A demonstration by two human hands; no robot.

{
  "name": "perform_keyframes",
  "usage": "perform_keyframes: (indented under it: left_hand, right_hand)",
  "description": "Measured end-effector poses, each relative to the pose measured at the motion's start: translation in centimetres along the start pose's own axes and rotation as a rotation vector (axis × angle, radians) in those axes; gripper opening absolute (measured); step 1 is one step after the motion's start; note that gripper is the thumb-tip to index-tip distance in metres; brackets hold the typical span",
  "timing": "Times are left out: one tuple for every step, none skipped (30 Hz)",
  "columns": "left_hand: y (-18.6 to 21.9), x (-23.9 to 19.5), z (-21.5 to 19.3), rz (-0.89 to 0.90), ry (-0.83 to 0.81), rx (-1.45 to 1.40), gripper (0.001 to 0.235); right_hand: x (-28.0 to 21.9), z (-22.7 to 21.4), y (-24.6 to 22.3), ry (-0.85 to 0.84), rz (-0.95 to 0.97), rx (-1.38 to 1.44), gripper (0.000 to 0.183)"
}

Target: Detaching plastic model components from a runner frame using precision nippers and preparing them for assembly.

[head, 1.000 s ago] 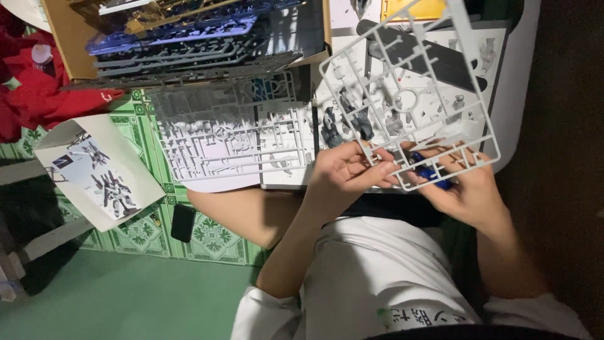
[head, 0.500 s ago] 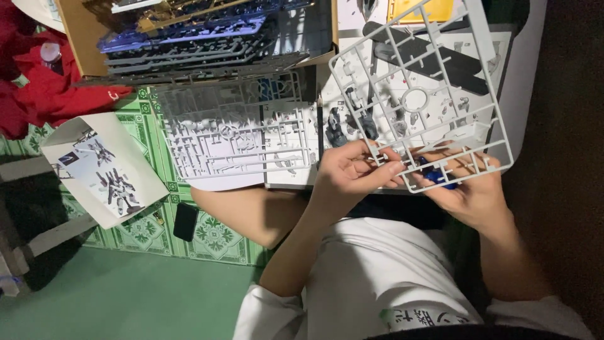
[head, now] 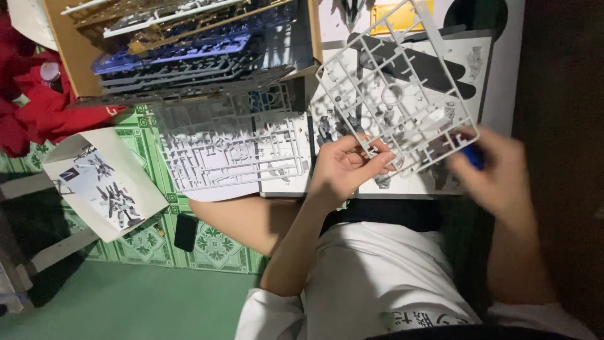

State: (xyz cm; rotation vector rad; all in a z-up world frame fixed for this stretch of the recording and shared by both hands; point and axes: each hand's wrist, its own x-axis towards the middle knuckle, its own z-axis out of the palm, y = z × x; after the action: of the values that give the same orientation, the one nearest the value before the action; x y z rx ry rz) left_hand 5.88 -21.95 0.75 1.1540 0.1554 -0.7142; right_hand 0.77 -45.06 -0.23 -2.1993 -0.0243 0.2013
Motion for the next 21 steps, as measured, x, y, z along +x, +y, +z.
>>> perform_keyframes:
  left_hand:
    - [-0.1,0.3,0.0,-0.002,-0.013,0.031,0.012]
    - [-0.2,0.5,0.0,-0.003,-0.026,0.062,0.009]
    - [-0.3,0.8,0.0,-0.006,-0.031,0.063,0.009]
    - [-0.3,1.0,0.1,-0.005,-0.026,0.077,0.010]
    - [-0.4,1.3,0.1,-0.005,-0.023,0.093,0.011]
    - [-0.9,1.5,0.0,-0.007,-0.028,0.096,0.011]
    - [-1.2,1.9,-0.2,-0.027,0.009,0.114,0.011]
    - [-1.5,2.2,-0.4,-0.048,0.045,0.132,0.012]
    - [-1.7,2.4,-0.3,-0.049,0.044,0.134,0.012]
    - [-1.8,2.6,-0.3,-0.064,0.088,0.132,0.010]
    - [-1.9,2.8,-0.3,-0.077,0.133,0.130,0.009]
    - [-1.7,3.0,-0.1,-0.076,0.132,0.133,0.009]
    - [-1.5,2.9,0.0,-0.092,0.155,0.136,0.014]
    - [-1.4,2.8,0.2,-0.109,0.179,0.140,0.020]
    - [-1.2,2.8,0.3,-0.110,0.177,0.142,0.020]
    - [-0.9,2.7,0.4,-0.108,0.179,0.182,0.023]
    - [-0.6,2.6,0.6,-0.104,0.182,0.222,0.026]
    - [-0.4,2.5,0.5,-0.103,0.180,0.224,0.026]
    - [-0.2,2.4,0.3,-0.084,0.167,0.226,0.031]
    - [0.0,2.3,0.2,-0.066,0.153,0.227,0.035]
    - [0.1,2.2,0.2,-0.064,0.153,0.228,0.035]
  right_hand:
    - [0.0,-0.2,0.0,0.081,0.101,0.122,0.021]
    - [0.0,-0.5,-0.1,0.162,0.203,0.244,0.011]
    - [0.3,-0.3,-0.1,0.166,0.206,0.244,0.011]
    - [0.5,-0.1,-0.1,0.186,0.287,0.423,0.019]
    - [0.7,0.1,-0.2,0.207,0.366,0.604,0.028]
    - [0.7,0.2,0.5,0.213,0.368,0.606,0.028]
    - [0.9,0.3,1.1,0.219,0.338,0.848,0.026]
    - [1.1,0.5,1.8,0.223,0.305,1.093,0.025]
    - [1.0,0.4,1.9,0.225,0.305,1.094,0.025]
    - [0.9,0.4,2.1,0.171,0.187,0.992,0.027]
    - [0.9,0.3,2.2,0.119,0.068,0.888,0.031]
    - [1.2,0.3,1.5,0.121,0.066,0.889,0.031]
    - [1.3,0.3,0.7,0.160,0.133,0.816,0.021]
    - [1.5,0.3,-0.1,0.198,0.200,0.742,0.010]
    - [1.5,0.3,0.2,0.200,0.201,0.743,0.010]
    - [1.5,0.4,0.3,0.214,0.169,0.750,0.011]
    - [1.6,0.5,0.5,0.229,0.135,0.758,0.011]
    - [1.8,0.3,0.2,0.231,0.134,0.759,0.011]
    - [2.0,0.2,0.0,0.219,0.119,0.773,0.010]
    - [2.1,0.2,-0.3,0.207,0.104,0.788,0.009]
    - [2.1,0.2,-0.2,0.208,0.102,0.788,0.009]
